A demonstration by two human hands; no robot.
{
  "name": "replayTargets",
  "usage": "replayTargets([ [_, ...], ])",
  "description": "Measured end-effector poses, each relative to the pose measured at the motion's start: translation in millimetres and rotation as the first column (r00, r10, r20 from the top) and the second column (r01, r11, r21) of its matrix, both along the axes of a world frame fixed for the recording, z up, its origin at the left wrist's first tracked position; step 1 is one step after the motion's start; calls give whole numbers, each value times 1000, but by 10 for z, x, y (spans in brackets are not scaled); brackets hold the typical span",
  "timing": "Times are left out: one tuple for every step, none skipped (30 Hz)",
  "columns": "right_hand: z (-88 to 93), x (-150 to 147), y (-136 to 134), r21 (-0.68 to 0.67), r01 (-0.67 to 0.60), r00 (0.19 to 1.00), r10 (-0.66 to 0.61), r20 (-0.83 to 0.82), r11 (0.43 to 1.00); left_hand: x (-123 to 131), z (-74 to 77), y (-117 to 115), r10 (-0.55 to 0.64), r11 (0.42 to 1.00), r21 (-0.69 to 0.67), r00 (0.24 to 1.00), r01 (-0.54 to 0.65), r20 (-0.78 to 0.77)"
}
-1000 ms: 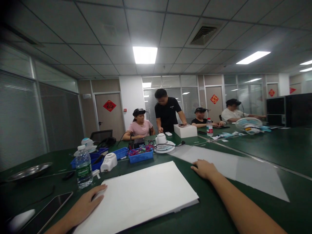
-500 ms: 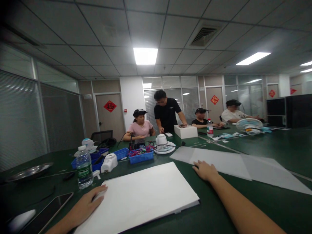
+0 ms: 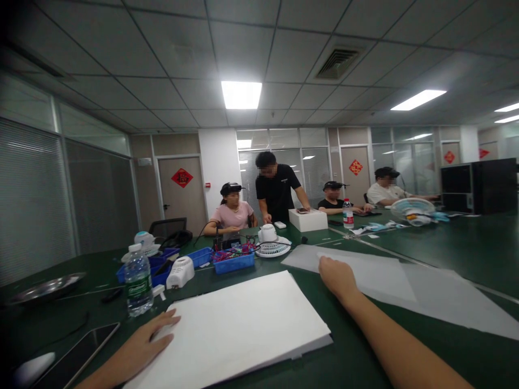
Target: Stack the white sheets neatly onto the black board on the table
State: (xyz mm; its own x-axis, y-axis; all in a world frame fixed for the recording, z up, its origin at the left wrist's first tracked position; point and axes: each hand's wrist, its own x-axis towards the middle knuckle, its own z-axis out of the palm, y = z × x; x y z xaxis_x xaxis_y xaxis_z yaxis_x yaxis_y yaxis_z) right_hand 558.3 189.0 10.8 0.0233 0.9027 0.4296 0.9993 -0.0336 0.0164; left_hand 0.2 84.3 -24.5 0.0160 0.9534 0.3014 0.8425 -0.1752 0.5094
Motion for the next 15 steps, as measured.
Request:
replayTargets([
  [39, -103, -53, 32, -43, 999, 43, -7, 999, -16, -18, 10, 4, 1000, 13, 1000, -4, -1],
  [69, -222, -112, 59, -100, 995, 100, -12, 993, -31, -35, 19, 10, 1000, 22, 1000, -10, -3],
  [88, -356, -180, 76, -170, 985, 171, -15, 983, -46, -49, 28, 15, 1000, 27, 1000, -15, -8],
  [93, -499, -256, 81, -252, 967, 255, -17, 964, -58, -60, 35, 18, 999, 29, 1000, -18, -15],
  [85, -645, -340, 75, -344, 938, 346, -18, 936, -66, -68, 41, 20, 999, 26, 1000, -20, -23],
  [65, -789, -431, 59, -436, 899, 438, -22, 898, -72, -72, 46, 21, 1000, 20, 999, -20, -32],
  [37, -925, -525, 40, -521, 853, 522, -28, 853, -73, -71, 48, 19, 1000, 12, 999, -19, -41],
  [4, -1047, -619, 21, -590, 806, 591, -33, 807, -69, -66, 49, 18, 1000, 5, 999, -18, -48],
  [-29, -1151, -709, 1, -656, 754, 655, -44, 755, -60, -58, 49, 18, 1000, 1, 998, -18, -54],
  [-58, -1235, -791, -19, -720, 694, 718, -64, 694, -48, -45, 47, 19, 1000, -3, 998, -19, -61],
  [-79, -1297, -858, -38, -781, 624, 776, -95, 623, -32, -29, 43, 19, 1000, -7, 997, -20, -69],
  [-92, -1337, -908, -55, -834, 551, 824, -135, 549, -15, -10, 38, 20, 1000, -12, 997, -21, -76],
  [-94, -1355, -938, -65, -867, 497, 851, -171, 494, 2, 9, 32, 22, 1000, -15, 996, -23, -84],
  [-88, -1354, -947, -67, -878, 478, 856, -197, 474, 18, 29, 25, 24, 1000, -19, 996, -25, -91],
  [-76, -1336, -934, -61, -866, 498, 842, -207, 497, 30, 47, 18, 26, 999, -21, 995, -28, -97],
])
